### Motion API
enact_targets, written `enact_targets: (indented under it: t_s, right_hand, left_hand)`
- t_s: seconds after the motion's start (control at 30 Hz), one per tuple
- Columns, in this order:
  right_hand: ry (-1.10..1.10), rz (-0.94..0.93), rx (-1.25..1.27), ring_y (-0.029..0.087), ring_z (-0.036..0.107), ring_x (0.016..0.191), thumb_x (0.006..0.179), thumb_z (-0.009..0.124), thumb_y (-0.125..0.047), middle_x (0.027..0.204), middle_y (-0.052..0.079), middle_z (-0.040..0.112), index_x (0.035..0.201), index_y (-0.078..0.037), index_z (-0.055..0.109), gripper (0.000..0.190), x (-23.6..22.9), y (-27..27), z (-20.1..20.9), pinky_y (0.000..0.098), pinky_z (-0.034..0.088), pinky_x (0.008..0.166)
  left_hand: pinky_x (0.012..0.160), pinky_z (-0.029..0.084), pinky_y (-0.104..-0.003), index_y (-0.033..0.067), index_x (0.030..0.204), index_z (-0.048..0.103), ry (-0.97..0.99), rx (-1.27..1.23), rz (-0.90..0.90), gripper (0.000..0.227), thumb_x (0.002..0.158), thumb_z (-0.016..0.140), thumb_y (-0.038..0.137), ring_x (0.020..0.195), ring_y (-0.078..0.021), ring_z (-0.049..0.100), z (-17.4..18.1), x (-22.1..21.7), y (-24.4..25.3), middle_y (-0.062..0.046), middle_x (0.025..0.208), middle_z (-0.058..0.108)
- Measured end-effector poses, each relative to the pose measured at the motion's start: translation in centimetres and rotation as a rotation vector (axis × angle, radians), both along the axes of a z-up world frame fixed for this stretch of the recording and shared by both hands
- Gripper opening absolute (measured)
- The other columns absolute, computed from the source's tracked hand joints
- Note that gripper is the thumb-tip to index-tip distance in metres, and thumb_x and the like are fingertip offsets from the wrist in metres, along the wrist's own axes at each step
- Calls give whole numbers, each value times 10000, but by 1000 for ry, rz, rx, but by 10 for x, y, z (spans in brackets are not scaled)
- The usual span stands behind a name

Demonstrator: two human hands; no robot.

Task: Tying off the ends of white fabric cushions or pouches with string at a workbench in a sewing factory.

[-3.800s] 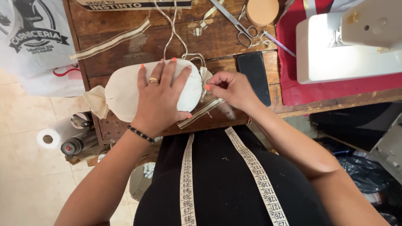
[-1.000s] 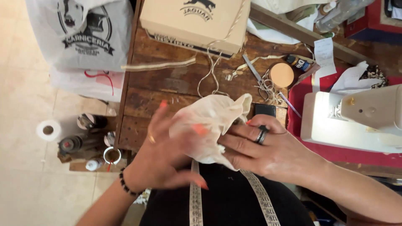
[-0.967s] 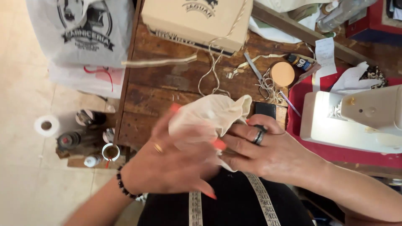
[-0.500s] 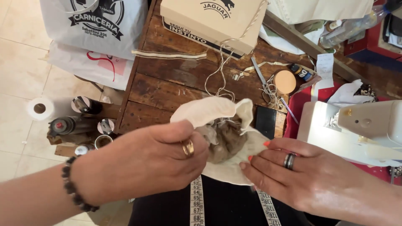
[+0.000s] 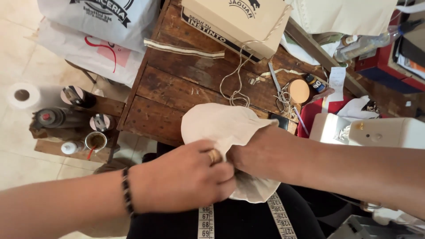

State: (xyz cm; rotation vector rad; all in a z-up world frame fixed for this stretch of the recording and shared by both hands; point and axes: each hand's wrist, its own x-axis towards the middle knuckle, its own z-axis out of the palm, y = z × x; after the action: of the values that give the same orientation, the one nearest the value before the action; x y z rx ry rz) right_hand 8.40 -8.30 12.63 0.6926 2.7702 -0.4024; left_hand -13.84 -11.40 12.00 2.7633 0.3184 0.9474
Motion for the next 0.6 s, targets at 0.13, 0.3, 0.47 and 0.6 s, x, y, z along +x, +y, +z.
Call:
enact_targets:
  t_s: [0.13, 0.3, 0.47, 0.6]
  right_hand:
    - [-876, -266, -283, 326, 635, 1037, 993, 408, -303, 1095, 7, 684, 1017, -196, 674, 287, -21, 15, -51, 482, 454, 669]
    - [-698, 319, -202, 189, 668, 896, 934, 536, -324, 886, -7, 707, 871, -248, 747, 234, 9, 35, -130, 356, 513, 845]
    - [-623, 363, -102, 187, 669, 887, 924, 545, -296, 887, -14, 682, 896, -245, 724, 189, -32, 49, -110, 352, 522, 808]
    - [-530, 394, -1, 186, 671, 881, 917, 552, -274, 888, -20, 662, 916, -243, 706, 157, -62, 58, -76, 349, 528, 779]
  left_hand:
    - [806, 455, -383, 40, 869, 608, -185, -95, 31, 190, 1026, 525, -28, 650, -249, 450, -30, 4, 0, -74, 802, 469]
    - [740, 413, -378, -29, 963, 667, -457, -115, 113, 181, 1077, 536, 21, 674, -240, 442, -43, -1, -1, -84, 822, 475]
    - [758, 444, -371, -19, 969, 651, -587, -89, 243, 178, 1080, 522, 34, 695, -236, 459, -61, -4, 1, -90, 866, 498]
    - [727, 431, -362, -5, 979, 659, -567, -45, 264, 152, 1079, 554, 41, 691, -226, 480, -65, -22, 7, -73, 827, 507]
